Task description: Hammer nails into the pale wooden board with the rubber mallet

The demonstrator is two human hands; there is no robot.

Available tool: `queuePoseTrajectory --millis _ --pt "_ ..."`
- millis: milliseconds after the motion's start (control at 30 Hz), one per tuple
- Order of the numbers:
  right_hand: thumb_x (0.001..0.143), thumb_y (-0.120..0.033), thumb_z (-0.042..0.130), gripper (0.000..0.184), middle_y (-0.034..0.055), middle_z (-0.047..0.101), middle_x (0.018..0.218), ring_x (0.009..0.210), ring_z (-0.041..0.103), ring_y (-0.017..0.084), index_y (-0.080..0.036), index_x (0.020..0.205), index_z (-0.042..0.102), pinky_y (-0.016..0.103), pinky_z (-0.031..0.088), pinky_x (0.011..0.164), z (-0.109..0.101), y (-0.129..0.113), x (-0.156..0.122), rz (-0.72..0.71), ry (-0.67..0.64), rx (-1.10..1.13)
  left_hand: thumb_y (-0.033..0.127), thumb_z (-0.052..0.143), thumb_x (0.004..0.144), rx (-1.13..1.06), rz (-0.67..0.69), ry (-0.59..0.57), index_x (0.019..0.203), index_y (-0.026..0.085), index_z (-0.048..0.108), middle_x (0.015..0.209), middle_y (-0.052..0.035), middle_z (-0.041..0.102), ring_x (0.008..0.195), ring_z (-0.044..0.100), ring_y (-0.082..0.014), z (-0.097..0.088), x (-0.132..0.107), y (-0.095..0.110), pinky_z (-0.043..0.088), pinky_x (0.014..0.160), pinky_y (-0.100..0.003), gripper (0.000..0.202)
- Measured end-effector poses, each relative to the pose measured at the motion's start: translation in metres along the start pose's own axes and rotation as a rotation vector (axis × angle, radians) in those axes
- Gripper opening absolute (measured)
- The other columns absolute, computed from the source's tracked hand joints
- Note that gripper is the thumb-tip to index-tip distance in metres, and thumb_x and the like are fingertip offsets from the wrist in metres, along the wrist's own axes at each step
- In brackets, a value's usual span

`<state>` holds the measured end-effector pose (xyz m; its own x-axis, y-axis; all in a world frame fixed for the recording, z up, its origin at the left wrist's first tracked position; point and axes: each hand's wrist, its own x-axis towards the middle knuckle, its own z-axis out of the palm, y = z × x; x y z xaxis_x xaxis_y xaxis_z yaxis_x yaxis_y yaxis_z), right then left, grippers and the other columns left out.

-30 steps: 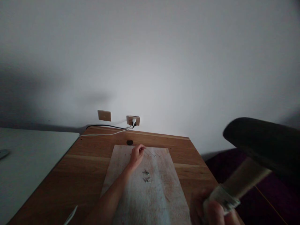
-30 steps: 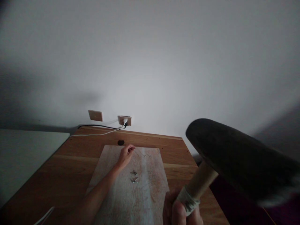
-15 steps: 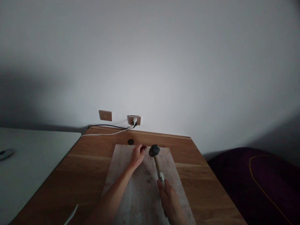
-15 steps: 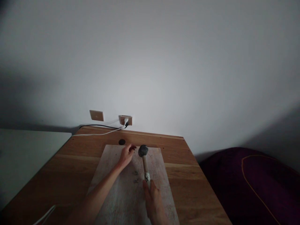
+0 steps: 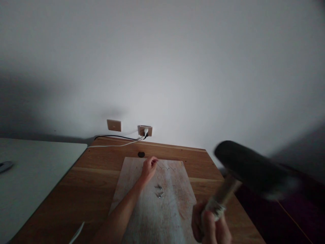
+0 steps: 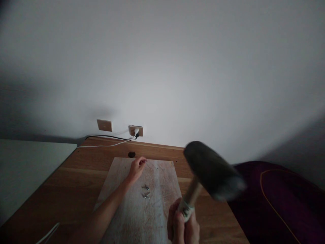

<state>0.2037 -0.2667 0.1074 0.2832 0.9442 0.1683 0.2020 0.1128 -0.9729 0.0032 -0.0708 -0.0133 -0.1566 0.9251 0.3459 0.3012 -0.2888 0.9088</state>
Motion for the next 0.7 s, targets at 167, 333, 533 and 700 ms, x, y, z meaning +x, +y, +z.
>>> queuePoseTrajectory --millis 167,333,533,700 --pt "0.081 -0.086 0.052 0.064 -0.0066 0.046 0.054 0.043 0.044 0.011 -0.023 0.081 0.055 0.021 0.035 0.039 0.033 0.057 0.014 0.259 -0.186 -0.137 0.002 0.052 0.076 0.012 -0.008 0.015 0.080 0.019 0.068 0.078 -0.0009 0.071 0.074 0.064 -0.0150 0.001 0.000 -0.002 0.048 0.072 -0.024 0.023" --pt "0.074 -0.095 0.046 0.072 -0.0100 0.041 0.046 0.034 0.036 0.009 -0.024 0.081 0.054 0.020 0.025 0.032 0.042 0.094 0.018 0.433 -0.309 -0.216 -0.003 0.051 0.074 0.004 0.003 -0.001 0.081 0.018 0.068 0.080 -0.0014 0.071 0.076 0.067 -0.0155 0.001 0.001 -0.003 0.050 0.075 -0.025 0.028" --pt "0.078 -0.089 0.051 0.067 -0.0110 0.042 0.051 0.035 0.034 0.008 -0.023 0.092 0.055 0.018 0.025 0.032 0.035 0.075 0.010 0.458 -0.309 -0.104 0.000 0.051 0.075 0.006 -0.022 -0.002 0.082 0.019 0.069 0.080 -0.0016 0.072 0.075 0.067 -0.0159 0.002 0.002 -0.002 0.050 0.073 -0.025 0.027" --pt "0.084 -0.081 0.057 0.062 -0.0085 0.049 0.054 0.046 0.049 0.012 -0.021 0.101 0.057 0.020 0.043 0.044 0.016 0.050 0.011 0.253 -0.164 -0.054 0.002 0.052 0.079 0.108 0.041 -0.212 0.085 0.019 0.069 0.083 -0.0028 0.072 0.078 0.067 -0.0174 -0.001 -0.003 0.012 0.051 0.074 -0.026 0.025"
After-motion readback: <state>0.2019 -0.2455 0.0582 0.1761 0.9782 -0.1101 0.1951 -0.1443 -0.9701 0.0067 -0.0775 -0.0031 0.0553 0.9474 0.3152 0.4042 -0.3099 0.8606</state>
